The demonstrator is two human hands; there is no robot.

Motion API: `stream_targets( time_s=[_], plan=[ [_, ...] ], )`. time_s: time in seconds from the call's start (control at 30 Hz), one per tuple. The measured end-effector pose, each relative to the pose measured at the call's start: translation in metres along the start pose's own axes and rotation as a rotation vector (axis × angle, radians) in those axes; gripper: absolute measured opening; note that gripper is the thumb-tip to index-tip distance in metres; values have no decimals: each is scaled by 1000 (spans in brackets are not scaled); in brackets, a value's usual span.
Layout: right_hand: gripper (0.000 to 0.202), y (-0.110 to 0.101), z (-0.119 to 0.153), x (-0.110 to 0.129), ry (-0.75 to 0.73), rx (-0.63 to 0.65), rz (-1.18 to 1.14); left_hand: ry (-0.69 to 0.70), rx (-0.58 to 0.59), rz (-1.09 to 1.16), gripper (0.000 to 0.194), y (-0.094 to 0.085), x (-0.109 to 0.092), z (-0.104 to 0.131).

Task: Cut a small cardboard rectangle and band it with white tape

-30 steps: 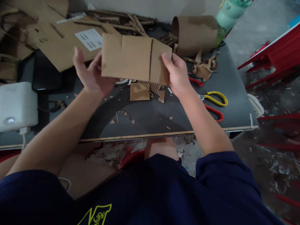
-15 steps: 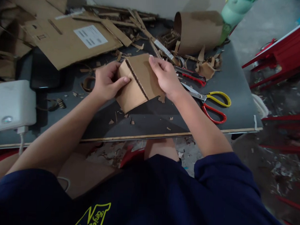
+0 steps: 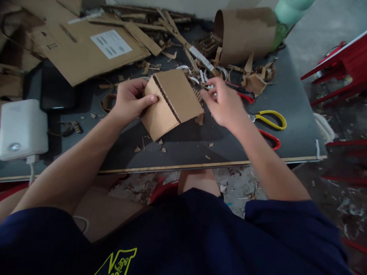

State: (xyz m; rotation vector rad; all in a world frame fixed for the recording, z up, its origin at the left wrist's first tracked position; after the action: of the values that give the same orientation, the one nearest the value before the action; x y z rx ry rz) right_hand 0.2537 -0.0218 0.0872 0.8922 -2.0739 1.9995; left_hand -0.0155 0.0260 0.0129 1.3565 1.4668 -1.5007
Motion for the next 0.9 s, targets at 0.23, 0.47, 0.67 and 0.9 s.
stream_targets(
  time_s=[0.23, 0.47, 0.67, 0.9],
  plan=[
    [52, -66, 96, -86, 286, 532, 535, -44, -111, 26, 63, 2, -1, -5],
    [58, -53, 107, -114, 201, 210, 496, -140, -180, 95, 70, 4, 1, -14],
    [75, -55, 97, -118, 180, 392, 692, -129, -169, 39, 64, 0, 7, -9],
    [43, -66, 100, -107, 89, 483, 531, -157, -195, 81, 75, 3, 14, -11]
  ],
)
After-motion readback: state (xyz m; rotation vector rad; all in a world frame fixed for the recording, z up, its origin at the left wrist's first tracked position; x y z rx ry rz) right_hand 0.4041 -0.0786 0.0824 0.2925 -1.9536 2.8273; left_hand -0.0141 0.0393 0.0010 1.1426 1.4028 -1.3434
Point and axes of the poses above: each hand's wrist, its own z-axis away from the middle knuckle, its own y-axis out of the palm, x = y × z, the point moved 1 cm from there along -z, towards the middle knuckle, and after that the axes turned 14 degrees about -y, right-handed, at the moved point
